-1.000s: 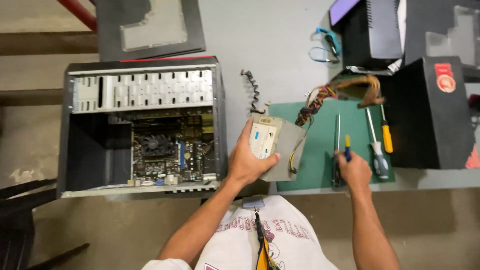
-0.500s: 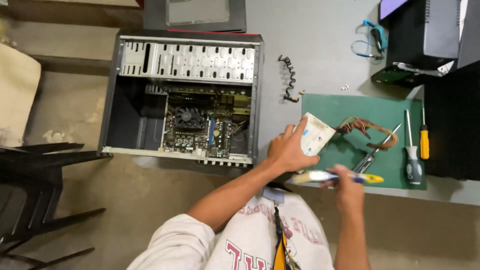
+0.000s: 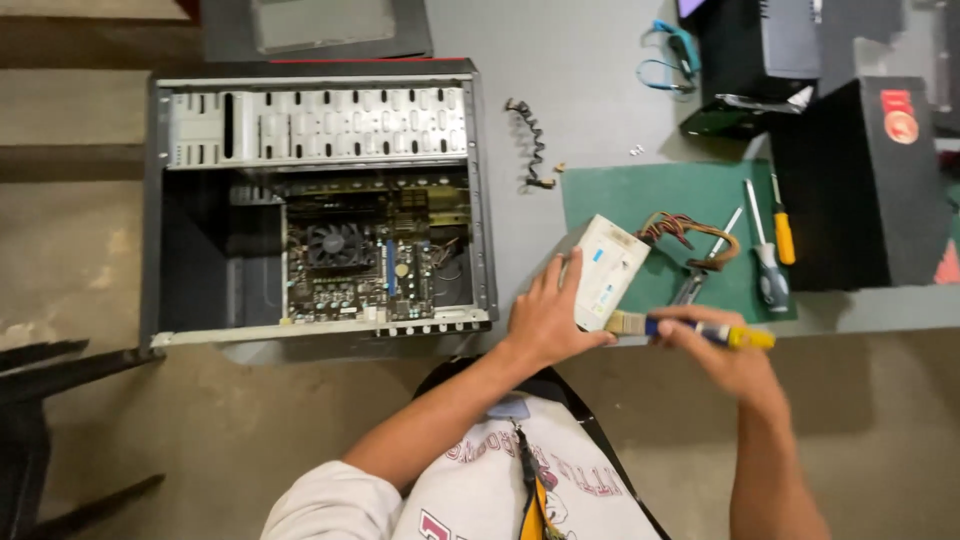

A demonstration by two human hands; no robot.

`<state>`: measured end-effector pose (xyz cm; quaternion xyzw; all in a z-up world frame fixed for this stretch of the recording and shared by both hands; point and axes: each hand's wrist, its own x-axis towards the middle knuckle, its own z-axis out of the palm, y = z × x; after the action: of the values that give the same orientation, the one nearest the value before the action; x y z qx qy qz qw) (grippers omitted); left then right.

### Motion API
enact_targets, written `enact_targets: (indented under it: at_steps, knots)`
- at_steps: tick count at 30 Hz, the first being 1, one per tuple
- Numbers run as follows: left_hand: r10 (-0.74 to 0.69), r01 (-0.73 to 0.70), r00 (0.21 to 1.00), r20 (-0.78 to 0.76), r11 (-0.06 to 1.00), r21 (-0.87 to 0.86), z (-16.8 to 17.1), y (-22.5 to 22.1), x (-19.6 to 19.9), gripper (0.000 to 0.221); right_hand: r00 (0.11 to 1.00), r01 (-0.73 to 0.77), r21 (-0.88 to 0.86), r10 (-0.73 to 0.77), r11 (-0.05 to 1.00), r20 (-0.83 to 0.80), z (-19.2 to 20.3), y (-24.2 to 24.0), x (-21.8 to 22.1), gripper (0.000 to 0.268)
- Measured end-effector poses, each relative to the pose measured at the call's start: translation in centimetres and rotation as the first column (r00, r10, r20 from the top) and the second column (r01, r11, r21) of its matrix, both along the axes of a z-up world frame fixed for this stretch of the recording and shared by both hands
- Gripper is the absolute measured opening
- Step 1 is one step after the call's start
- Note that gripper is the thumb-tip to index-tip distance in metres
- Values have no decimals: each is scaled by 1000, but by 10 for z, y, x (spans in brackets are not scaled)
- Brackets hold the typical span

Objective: Removing a power supply unit from a computer case and cleaning it and its cables using a brush.

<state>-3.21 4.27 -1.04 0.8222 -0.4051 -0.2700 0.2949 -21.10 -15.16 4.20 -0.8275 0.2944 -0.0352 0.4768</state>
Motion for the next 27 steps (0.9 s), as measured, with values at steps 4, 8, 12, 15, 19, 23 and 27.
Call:
enact_targets:
  at_steps: [4, 8, 12, 15, 19, 23, 27]
  knots:
    - [5, -4, 1000, 30, 1000, -21, -13, 0, 1, 139, 999, -43, 101, 42, 994, 5, 26, -3, 40, 33]
    - [9, -6, 996, 89, 999, -32, -27, -2, -3, 138, 983, 21, -547, 84, 837, 166, -4, -51, 59, 26]
    - [32, -27, 997, 65, 997, -68, -20, 0, -2, 138, 974, 58, -506, 63, 860, 218, -4, -35, 62, 17]
    - [42, -39, 997, 62, 998, -45, -19, -1, 0, 142, 989, -145, -71, 145, 987, 4, -4, -14, 65, 23]
    - [32, -31, 999, 32, 999, -35, -17, 5, -8, 139, 994, 46, -493, 8, 869, 107, -49, -54, 51, 18]
    - [18, -18, 1000, 10, 1000, -7, -6, -3, 1, 138, 985, 43, -99, -26, 994, 173, -62, -75, 69, 19]
    - [15, -15, 1000, -26, 999, 29, 7, -8, -8, 137, 980, 196, -283, -192, 939, 42, -57, -93, 45, 15]
